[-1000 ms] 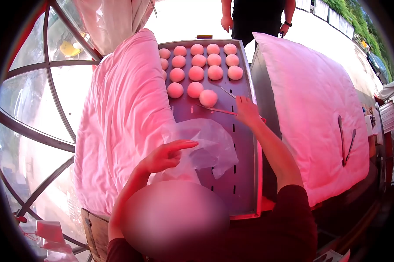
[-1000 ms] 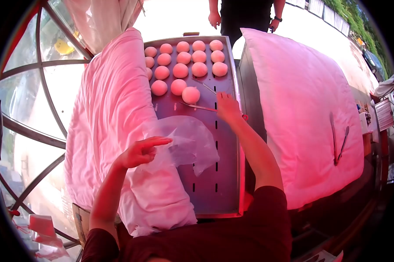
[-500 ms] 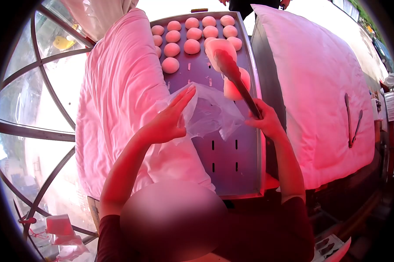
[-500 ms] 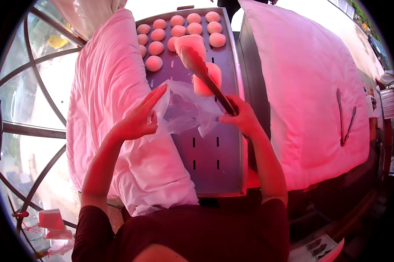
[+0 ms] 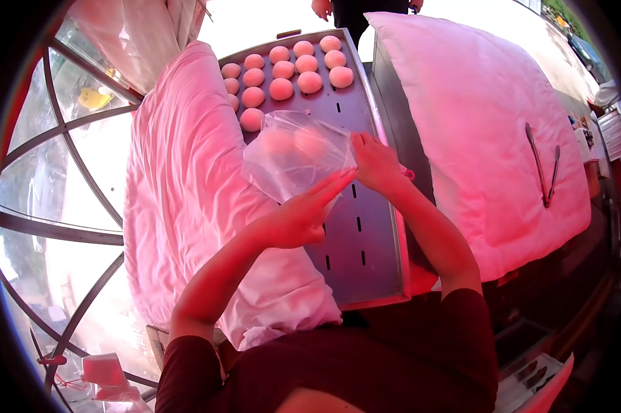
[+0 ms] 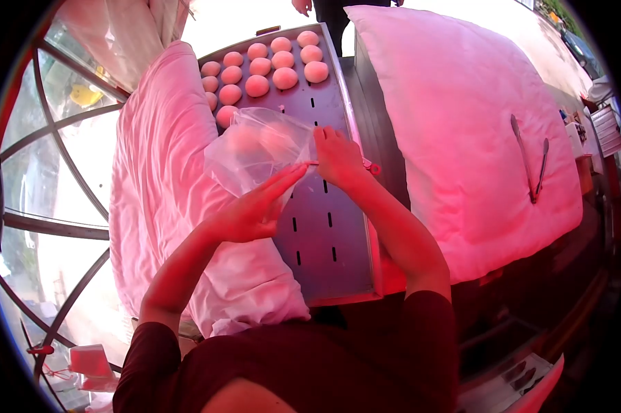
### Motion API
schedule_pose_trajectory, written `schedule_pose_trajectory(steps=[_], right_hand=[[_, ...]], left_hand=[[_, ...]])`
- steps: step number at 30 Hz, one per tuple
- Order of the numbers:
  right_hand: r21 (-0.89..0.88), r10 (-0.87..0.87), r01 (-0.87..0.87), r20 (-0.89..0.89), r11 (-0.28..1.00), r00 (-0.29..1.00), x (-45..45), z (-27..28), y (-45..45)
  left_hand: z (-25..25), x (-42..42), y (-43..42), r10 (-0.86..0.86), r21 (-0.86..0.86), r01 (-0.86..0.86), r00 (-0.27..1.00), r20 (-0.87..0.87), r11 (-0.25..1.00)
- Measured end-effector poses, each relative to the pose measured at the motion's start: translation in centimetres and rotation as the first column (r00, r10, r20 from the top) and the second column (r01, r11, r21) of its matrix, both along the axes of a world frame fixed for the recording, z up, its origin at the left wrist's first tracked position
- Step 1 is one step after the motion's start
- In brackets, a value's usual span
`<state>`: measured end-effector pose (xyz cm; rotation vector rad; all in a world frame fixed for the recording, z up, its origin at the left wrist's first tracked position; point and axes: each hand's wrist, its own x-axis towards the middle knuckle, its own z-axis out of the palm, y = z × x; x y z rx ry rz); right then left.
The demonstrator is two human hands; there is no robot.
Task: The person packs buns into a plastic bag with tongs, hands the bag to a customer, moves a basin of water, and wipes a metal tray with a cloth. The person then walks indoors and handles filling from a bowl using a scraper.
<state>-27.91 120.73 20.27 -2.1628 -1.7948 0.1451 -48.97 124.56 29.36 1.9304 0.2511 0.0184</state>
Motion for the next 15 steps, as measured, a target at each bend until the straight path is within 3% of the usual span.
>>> schedule_pose_trajectory(steps=[1, 3, 4, 6, 8, 10, 12, 15], right_hand=[[0.017, -0.028, 0.027, 0.036, 0.999, 0.999, 0.3, 0.3, 0.6], [0.008, -0.033, 0.033, -0.041, 0.999, 0.999, 2.2, 1.8, -0.6], [-0.028, -0.024, 0.019, -0.169, 0.999, 0.985, 3.6, 3.2, -1.8], [-0.078, -0.02, -0.022, -0.504, 0.997, 0.864, 6.6, 6.0, -3.7], [-0.116, -0.092, 0.026, -0.61, 0.993, 0.787, 7.1, 8.4, -2.5], [-0.224, -0.198, 0.1, -0.47, 0.969, 0.86, 4.7, 9.9, 1.8], [-0.143, -0.02, -0.024, -0.298, 0.989, 0.954, 3.4, 5.7, 7.3], [-0.125, 0.113, -0.112, 0.002, 0.986, 0.994, -0.3, -1.0, 15.5]], left_hand=[[0.6, -0.6, 1.5, 0.154, -0.239, -0.138, 0.987, 0.047, 0.961], [1.0, -2.5, 5.0, 0.48, -0.606, -0.332, 0.872, 0.095, 0.723], [0.0, -4.1, 7.1, 0.557, -0.564, -0.438, 0.829, 0.048, 0.7], [-1.9, -5.6, 8.7, 0.544, -0.606, -0.422, 0.839, 0.021, 0.674], [-2.5, -6.1, 7.8, 0.427, -0.625, -0.34, 0.904, -0.011, 0.702], [-2.6, -6.4, 7.1, 0.279, -0.58, -0.278, 0.956, -0.089, 0.766], [-2.5, -6.0, 6.0, 0.29, -0.361, -0.281, 0.957, -0.03, 0.889], [-1.9, -6.6, 5.9, 0.177, -0.176, -0.167, 0.983, 0.044, 0.97]])
